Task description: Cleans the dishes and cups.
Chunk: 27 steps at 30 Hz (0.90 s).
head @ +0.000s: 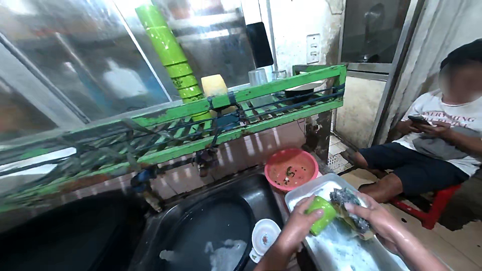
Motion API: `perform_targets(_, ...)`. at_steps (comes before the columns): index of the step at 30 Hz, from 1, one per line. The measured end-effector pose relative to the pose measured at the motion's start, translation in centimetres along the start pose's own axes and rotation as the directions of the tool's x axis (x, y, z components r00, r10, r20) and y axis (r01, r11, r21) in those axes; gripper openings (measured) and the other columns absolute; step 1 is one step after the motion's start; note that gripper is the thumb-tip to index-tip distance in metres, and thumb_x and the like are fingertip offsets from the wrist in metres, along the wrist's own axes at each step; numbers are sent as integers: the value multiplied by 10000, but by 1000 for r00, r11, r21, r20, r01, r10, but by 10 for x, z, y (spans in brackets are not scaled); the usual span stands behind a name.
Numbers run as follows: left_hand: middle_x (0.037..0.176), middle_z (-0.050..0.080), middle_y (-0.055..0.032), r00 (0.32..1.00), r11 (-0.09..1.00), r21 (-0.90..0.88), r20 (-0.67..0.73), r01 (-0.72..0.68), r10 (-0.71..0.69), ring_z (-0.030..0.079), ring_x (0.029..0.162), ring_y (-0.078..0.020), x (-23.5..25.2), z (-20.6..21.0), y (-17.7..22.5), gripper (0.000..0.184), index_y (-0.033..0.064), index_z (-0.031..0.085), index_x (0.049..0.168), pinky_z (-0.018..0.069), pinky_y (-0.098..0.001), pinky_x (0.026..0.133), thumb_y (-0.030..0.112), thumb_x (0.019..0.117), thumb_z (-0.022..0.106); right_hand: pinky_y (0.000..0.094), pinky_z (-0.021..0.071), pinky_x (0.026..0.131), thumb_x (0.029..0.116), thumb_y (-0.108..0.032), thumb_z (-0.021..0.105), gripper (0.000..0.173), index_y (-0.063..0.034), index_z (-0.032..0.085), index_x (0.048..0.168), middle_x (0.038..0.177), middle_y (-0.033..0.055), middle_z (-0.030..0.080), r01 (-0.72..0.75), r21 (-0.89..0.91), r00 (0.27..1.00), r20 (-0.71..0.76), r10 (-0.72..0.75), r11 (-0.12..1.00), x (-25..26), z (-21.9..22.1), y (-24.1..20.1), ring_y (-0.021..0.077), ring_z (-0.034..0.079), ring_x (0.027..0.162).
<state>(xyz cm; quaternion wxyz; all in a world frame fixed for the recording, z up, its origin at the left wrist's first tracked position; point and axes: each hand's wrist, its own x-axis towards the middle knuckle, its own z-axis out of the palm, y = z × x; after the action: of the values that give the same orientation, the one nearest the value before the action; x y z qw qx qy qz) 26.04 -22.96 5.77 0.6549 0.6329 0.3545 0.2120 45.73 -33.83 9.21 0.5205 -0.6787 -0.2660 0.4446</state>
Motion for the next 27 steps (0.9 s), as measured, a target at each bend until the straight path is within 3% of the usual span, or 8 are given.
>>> perform_targets(3, 1346, 632, -161, 996, 982, -172, 25, -75, 81, 648, 1174, -223, 2, -12, -4, 525, 27, 537, 1451, 548, -412, 999, 244, 985, 646, 369, 632, 732, 876, -170, 679, 420, -34, 566, 1257, 982, 114, 721, 100, 438, 984, 87, -153, 893, -12, -3, 2, 193, 723, 838)
perform_targets(6, 1280, 672, -142, 975, 903, -418, 144, -97, 171, 670, 1125, -217, 2, -11, -5, 697, -4, 540, 1426, 566, -408, 967, 388, 886, 744, 391, 639, 760, 901, -174, 654, 318, -49, 601, 1189, 970, 113, 732, 25, 620, 964, 192, -182, 785, -17, -4, 7, 203, 733, 853)
perform_targets(10, 1139, 721, -127, 974, 898, -438, 182, -43, 136, 707, 1013, -223, 12, -7, -12, 607, 2, 611, 1311, 595, -415, 891, 373, 858, 769, 426, 579, 871, 884, -77, 747, 352, -6, 679, 1223, 1083, 137, 717, 126, -125, 991, 67, -118, 984, -33, 4, -1, 226, 696, 969)
perform_targets(14, 1073, 705, -117, 974, 954, -290, 224, 77, -11, 685, 964, -214, 27, 3, -9, 372, 23, 629, 1245, 577, -410, 859, 285, 986, 585, 591, 479, 1046, 892, -159, 722, 280, -15, 750, 1130, 1205, 208, 710, 364, -667, 928, 204, -310, 650, -47, 29, 2, 386, 639, 1207)
perform_targets(18, 1068, 671, -110, 999, 949, -311, -20, -51, 47, 654, 961, -201, 38, 22, 23, 379, 13, 632, 1181, 556, -391, 866, 300, 1106, 397, 394, 571, 890, 983, -82, 620, 322, -16, 649, 1297, 1123, 133, 710, 59, 38, 998, 34, -61, 998, -42, 25, 10, 205, 689, 1005)
perform_targets(21, 1187, 626, -217, 965, 814, -522, -192, -255, 178, 666, 1027, -286, 34, 48, 26, 407, -37, 464, 1368, 577, -449, 901, 240, 1072, 423, 381, 614, 730, 992, -71, 586, 269, -23, 639, 1252, 994, 129, 727, 46, 479, 998, -51, -24, 876, -41, 39, 13, 201, 714, 841)
perform_targets(24, 1165, 639, -215, 970, 871, -480, -243, -102, -21, 672, 988, -275, 31, 67, 23, 443, -6, 446, 1418, 583, -437, 855, 290, 1090, 479, 445, 463, 1090, 1014, -124, 575, 371, 97, 594, 1311, 1319, 232, 627, 216, -305, 974, -3, -228, 928, -46, 48, 17, 300, 600, 1250)
perform_targets(27, 1077, 655, -219, 953, 902, -429, -249, 50, -172, 681, 918, -289, 31, 81, 9, 417, -7, 487, 1350, 591, -452, 802, 275, 1053, 567, 574, 351, 1160, 1013, -137, 528, 315, 70, 679, 1196, 1290, 278, 645, 329, -836, 936, 228, -268, 439, -37, 41, 43, 431, 562, 1298)
